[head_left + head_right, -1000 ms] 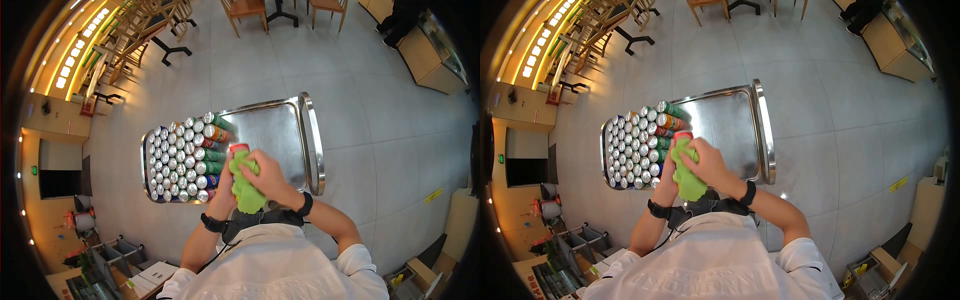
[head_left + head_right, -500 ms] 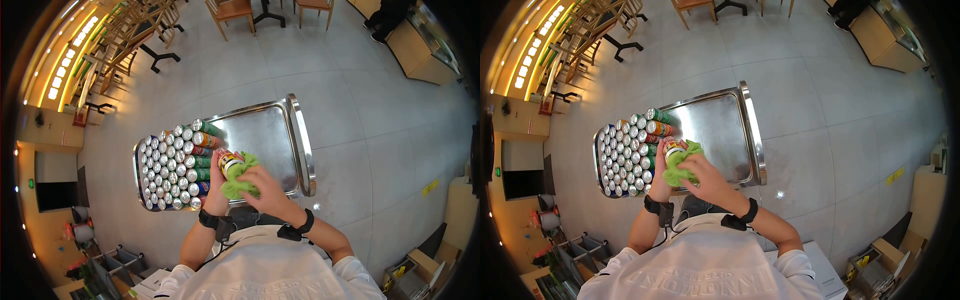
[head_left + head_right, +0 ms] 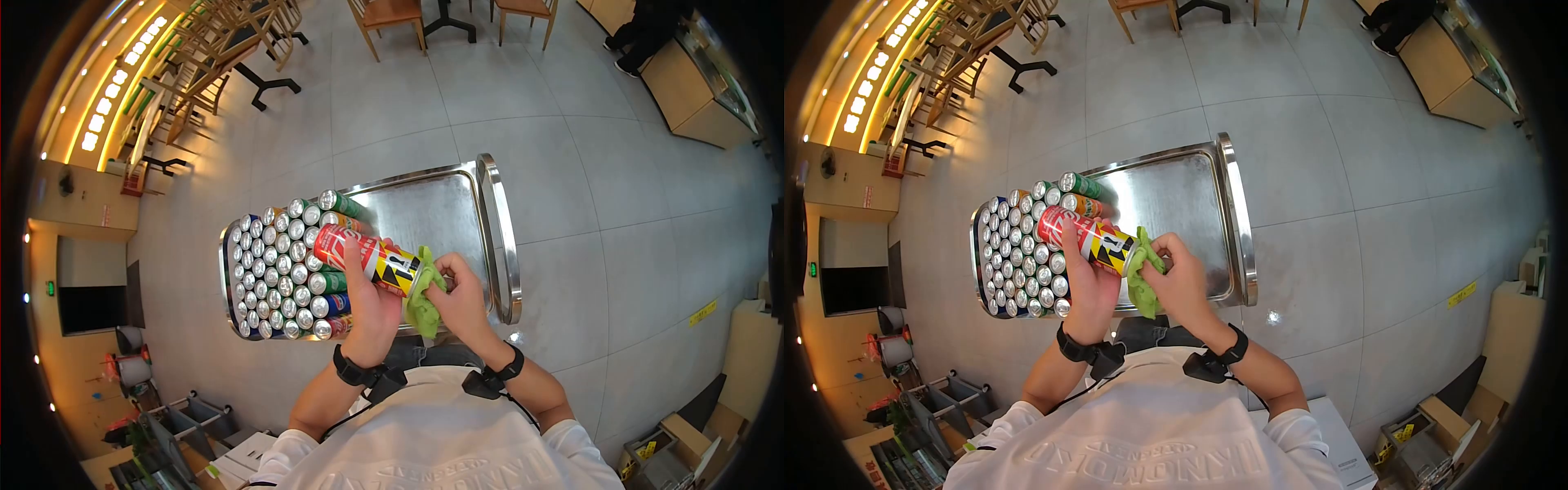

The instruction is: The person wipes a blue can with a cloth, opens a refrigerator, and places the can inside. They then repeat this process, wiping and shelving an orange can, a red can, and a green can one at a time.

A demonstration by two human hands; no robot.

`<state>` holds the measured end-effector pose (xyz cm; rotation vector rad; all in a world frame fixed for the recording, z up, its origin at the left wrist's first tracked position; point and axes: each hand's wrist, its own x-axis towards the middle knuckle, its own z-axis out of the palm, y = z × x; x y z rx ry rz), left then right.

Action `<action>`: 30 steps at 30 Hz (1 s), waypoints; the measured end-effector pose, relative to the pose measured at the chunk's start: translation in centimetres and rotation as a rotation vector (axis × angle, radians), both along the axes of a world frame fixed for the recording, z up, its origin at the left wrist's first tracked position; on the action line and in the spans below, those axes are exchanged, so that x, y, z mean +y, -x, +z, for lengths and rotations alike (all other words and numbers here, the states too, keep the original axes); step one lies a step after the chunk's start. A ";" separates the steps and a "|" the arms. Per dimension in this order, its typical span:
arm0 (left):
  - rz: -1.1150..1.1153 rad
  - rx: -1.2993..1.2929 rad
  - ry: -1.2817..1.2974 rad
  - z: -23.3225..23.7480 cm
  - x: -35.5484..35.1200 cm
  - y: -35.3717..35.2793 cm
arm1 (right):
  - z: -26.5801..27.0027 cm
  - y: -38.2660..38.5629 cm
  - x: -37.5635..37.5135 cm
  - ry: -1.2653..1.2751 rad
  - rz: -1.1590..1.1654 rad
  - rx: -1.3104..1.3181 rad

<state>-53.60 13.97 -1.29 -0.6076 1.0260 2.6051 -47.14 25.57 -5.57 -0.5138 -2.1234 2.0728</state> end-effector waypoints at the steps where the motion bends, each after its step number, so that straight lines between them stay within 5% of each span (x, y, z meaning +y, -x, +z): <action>1: -0.010 0.025 -0.001 0.1 -0.1 0.3 | 0.2 0.1 0.1 0.070 0.066 -0.065; 7: -0.065 -0.086 -0.109 -3.5 -1.2 0.9 | 1.9 0.6 1.0 -0.404 0.183 0.407; 11: -0.010 -0.118 -0.120 -2.6 -1.4 -0.3 | 1.0 0.8 0.9 -0.439 0.083 0.438; 17: -0.014 0.125 0.013 -0.6 -2.1 0.1 | 1.0 1.7 0.3 -0.161 0.116 -0.054; 20: 0.028 0.072 -0.103 -1.1 -3.0 1.1 | 0.4 1.6 1.8 0.301 0.595 0.020; 21: 0.032 0.076 -0.105 -1.5 -3.4 1.2 | 1.5 1.3 2.0 0.298 0.599 0.023; 24: 0.018 0.025 -0.172 -1.4 -3.8 0.8 | 5.4 -0.4 1.2 0.532 0.109 0.161; 25: 0.026 0.028 -0.171 -0.7 -3.5 0.4 | 5.0 -0.2 0.9 0.534 0.117 0.161; 27: -0.014 0.003 -0.139 0.1 -3.1 -0.2 | 4.2 0.7 0.4 -0.043 0.010 0.628; 28: -0.015 -0.053 -0.240 0.0 -2.7 -0.3 | 4.5 1.2 0.7 -0.392 0.165 0.699; 30: -0.116 -0.013 -0.245 0.7 -1.9 -1.5 | 3.1 1.6 -1.3 -0.461 0.053 0.759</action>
